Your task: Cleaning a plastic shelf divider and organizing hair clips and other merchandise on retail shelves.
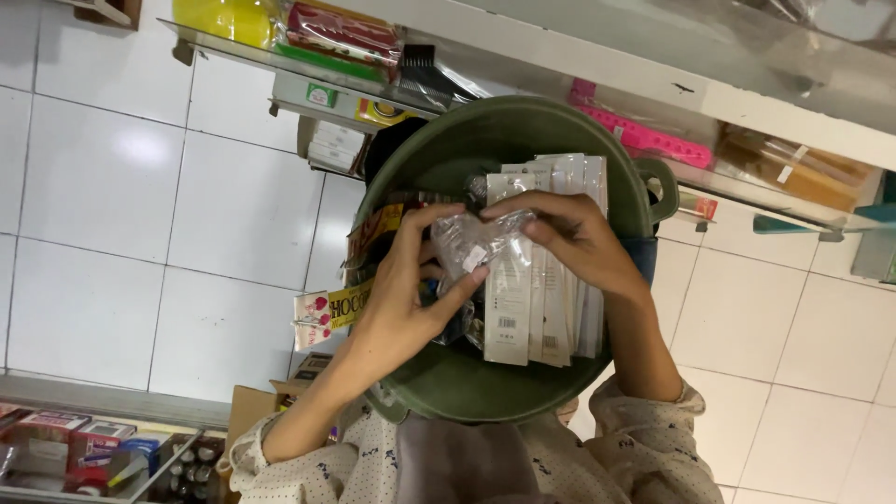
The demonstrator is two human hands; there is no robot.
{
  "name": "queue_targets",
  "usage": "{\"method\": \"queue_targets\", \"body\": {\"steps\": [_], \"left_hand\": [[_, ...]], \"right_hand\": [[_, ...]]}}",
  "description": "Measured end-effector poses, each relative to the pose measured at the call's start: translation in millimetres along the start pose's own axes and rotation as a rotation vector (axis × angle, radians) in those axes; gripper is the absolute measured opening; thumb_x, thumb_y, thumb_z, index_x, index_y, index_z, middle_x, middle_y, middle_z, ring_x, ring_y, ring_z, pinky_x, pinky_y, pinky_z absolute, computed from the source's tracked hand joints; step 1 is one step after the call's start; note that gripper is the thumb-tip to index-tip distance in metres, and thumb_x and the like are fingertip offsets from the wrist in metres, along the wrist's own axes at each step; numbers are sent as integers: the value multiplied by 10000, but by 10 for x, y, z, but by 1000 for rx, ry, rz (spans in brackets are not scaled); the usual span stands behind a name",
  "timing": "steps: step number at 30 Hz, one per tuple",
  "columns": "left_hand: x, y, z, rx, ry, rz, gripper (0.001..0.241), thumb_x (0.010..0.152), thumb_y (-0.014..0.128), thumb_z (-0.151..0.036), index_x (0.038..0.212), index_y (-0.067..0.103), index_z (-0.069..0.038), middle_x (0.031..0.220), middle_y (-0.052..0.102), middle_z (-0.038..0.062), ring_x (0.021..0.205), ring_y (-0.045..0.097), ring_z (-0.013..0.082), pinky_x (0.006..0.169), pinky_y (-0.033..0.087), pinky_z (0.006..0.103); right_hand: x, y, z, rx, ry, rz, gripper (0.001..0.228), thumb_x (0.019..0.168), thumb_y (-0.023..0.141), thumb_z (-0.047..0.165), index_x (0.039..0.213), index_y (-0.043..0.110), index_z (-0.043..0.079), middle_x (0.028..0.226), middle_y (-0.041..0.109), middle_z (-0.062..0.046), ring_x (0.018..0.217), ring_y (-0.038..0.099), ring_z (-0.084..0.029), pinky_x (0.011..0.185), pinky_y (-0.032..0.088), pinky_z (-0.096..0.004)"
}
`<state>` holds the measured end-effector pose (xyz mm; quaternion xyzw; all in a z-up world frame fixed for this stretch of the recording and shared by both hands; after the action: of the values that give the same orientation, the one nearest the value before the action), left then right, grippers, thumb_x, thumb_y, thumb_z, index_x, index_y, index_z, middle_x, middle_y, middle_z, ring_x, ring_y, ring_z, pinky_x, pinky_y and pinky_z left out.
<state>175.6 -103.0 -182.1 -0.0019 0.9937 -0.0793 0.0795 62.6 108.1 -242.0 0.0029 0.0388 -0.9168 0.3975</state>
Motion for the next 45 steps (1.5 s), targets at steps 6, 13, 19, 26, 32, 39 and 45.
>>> {"method": "queue_targets", "body": {"steps": [6,13,19,26,32,39,45], "left_hand": [[38,-31,-117,76,23,14,626,953,735,-165,1494,435,-67,1416,540,161,1107,684,245,828,592,323],[118,27,-298,57,-13,113,682,943,693,-221,1525,390,-36,1437,523,194,1177,687,276,866,631,342],[-4,116,-572,200,-102,314,815,936,678,-297,1584,260,-31,1529,416,215,1098,723,268,880,622,347],[159,588,-992,198,207,652,854,951,637,-333,1596,162,-36,1452,471,231,1210,683,261,928,575,355],[809,1135,-1675,729,702,608,727,1019,617,-392,1554,284,-29,1461,403,276,1248,528,459,970,486,489],[1526,1789,-2261,745,964,397,524,1005,541,-363,1445,488,-83,1426,570,107,1128,657,331,977,523,470],[2002,2254,-2228,852,1043,471,522,1017,499,-435,1443,536,-135,1544,492,107,1321,529,379,1075,420,510]], "right_hand": [[-19,-2,514,-159,-185,-90,459,875,740,213,1290,666,30,1299,686,-118,1230,649,-250,1050,518,-374],[-215,200,700,-871,-558,-143,384,854,806,165,1233,746,170,1291,710,-69,1173,701,-254,1033,572,-407],[-537,141,863,-1037,-651,-241,335,885,736,140,1220,751,138,1252,734,-54,1101,726,-221,931,604,-351],[-1303,-271,1254,-1415,-746,-614,270,788,755,127,1054,800,142,1151,769,13,769,659,-147,615,501,-280],[-2020,-1046,1400,-1353,-574,-1130,342,793,725,-40,1121,741,54,1156,731,-76,934,724,-189,786,586,-282],[-2419,-2044,1679,-1349,-335,-1450,377,931,704,-43,1290,714,70,1233,723,-122,960,671,-266,829,542,-357],[-2307,-2672,1730,-1299,-260,-1244,371,931,669,18,1293,706,92,1220,725,-138,991,680,-308,843,545,-400]]}}
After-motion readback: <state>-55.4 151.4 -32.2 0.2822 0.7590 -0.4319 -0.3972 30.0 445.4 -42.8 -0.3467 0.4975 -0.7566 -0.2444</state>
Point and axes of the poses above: each hand's wrist, its own x-axis towards the middle knuckle, its own y-axis out of the palm, z = x × y, the point moved 2 cm from there along x, towards the middle knuckle
